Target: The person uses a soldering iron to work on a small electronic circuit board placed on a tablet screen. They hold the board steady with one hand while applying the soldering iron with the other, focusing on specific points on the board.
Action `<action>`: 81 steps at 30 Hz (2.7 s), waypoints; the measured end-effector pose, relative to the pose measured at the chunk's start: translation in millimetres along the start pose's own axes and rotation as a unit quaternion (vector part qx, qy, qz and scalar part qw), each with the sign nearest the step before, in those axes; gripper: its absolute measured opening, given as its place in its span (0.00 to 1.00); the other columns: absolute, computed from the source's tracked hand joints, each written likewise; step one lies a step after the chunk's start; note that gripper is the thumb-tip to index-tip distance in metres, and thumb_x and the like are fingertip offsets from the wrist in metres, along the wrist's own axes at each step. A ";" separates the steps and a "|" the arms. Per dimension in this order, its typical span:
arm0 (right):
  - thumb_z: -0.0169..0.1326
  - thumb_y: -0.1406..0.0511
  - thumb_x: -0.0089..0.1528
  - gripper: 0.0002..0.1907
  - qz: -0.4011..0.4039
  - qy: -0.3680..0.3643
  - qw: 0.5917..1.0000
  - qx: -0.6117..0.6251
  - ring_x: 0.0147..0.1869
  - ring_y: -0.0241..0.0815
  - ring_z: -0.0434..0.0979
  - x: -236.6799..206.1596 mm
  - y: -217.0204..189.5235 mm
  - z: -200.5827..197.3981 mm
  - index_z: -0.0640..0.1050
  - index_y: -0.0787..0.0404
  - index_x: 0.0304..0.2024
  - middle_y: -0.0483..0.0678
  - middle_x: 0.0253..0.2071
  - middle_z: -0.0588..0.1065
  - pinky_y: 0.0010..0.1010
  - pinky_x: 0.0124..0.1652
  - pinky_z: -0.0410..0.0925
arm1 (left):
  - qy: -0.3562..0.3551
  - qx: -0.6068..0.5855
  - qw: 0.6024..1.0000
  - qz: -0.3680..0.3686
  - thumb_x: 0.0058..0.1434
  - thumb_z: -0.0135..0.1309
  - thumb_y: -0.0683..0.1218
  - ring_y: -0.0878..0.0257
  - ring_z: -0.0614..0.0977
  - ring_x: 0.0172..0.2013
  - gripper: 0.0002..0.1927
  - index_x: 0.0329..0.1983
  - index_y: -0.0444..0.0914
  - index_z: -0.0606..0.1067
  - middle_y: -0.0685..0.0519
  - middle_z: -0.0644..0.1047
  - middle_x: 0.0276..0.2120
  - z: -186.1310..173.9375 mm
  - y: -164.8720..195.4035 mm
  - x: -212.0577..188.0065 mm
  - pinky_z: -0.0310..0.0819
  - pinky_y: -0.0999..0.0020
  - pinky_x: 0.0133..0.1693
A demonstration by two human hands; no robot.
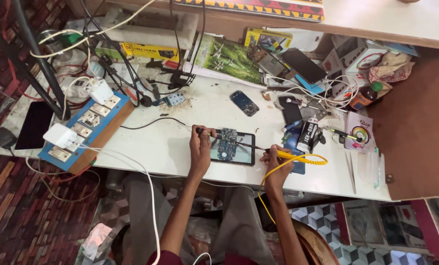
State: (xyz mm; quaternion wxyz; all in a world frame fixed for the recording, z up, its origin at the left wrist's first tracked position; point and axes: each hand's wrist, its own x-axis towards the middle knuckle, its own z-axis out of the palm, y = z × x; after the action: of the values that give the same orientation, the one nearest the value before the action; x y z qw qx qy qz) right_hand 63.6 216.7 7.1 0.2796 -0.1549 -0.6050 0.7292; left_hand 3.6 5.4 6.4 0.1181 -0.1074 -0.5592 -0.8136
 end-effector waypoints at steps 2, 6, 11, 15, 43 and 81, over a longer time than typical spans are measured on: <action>0.54 0.66 0.70 0.09 -0.011 0.004 1.000 0.011 0.27 0.35 0.75 -0.9 1.5 -1.9 0.72 0.67 0.41 0.49 0.29 0.74 0.23 0.31 0.68 | -0.003 -0.005 1.000 0.000 0.77 0.42 0.56 0.76 0.58 0.25 0.15 0.42 0.40 0.62 0.56 0.73 0.35 -0.5 -1.2 -0.1 0.54 0.79 0.26; 0.54 0.67 0.70 0.09 -0.027 0.009 0.998 0.055 0.27 0.35 0.73 0.1 4.1 -3.1 0.71 0.68 0.41 0.49 0.30 0.73 0.24 0.31 0.68 | -0.009 -0.015 1.000 -0.001 0.77 0.42 0.56 0.76 0.59 0.27 0.15 0.43 0.40 0.62 0.56 0.73 0.35 -0.4 -0.1 0.3 0.55 0.79 0.28; 0.54 0.67 0.69 0.07 -0.017 -0.001 0.999 0.037 0.27 0.34 0.75 -0.8 5.0 -4.7 0.71 0.66 0.41 0.49 0.28 0.74 0.23 0.30 0.66 | -0.002 0.007 1.000 -0.010 0.76 0.41 0.56 0.76 0.58 0.24 0.15 0.42 0.40 0.63 0.56 0.74 0.35 -1.3 1.8 -1.7 0.53 0.79 0.25; 0.54 0.66 0.69 0.09 -0.016 0.007 1.000 0.000 0.27 0.34 0.74 -0.7 8.3 -5.1 0.72 0.66 0.40 0.49 0.26 0.73 0.24 0.30 0.65 | 0.002 -0.011 1.000 -0.003 0.76 0.42 0.55 0.76 0.60 0.25 0.14 0.44 0.40 0.63 0.57 0.73 0.36 -1.3 -3.1 -2.5 0.54 0.79 0.26; 0.55 0.65 0.69 0.12 0.012 0.055 0.996 0.066 0.31 0.35 0.74 7.7 16.9 -7.5 0.72 0.65 0.50 0.51 0.30 0.73 0.24 0.33 0.69 | -0.001 0.005 1.000 0.014 0.76 0.40 0.55 0.75 0.60 0.26 0.14 0.42 0.41 0.64 0.57 0.73 0.35 1.8 0.3 0.5 0.56 0.77 0.28; 0.54 0.67 0.69 0.08 -0.016 -0.007 0.999 0.037 0.26 0.35 0.73 2.8 11.4 -5.7 0.71 0.66 0.43 0.48 0.27 0.72 0.23 0.28 0.63 | 0.009 0.030 0.999 0.012 0.77 0.40 0.57 0.76 0.59 0.23 0.17 0.42 0.39 0.63 0.57 0.75 0.35 0.1 6.1 -2.9 0.53 0.78 0.25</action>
State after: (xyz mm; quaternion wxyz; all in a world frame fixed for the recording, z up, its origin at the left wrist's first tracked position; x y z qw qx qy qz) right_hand 62.1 221.7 -4.9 0.2922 -0.1295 -0.5823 0.7475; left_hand 8.2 3.6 10.9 0.1363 -0.1032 -0.5808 -0.7959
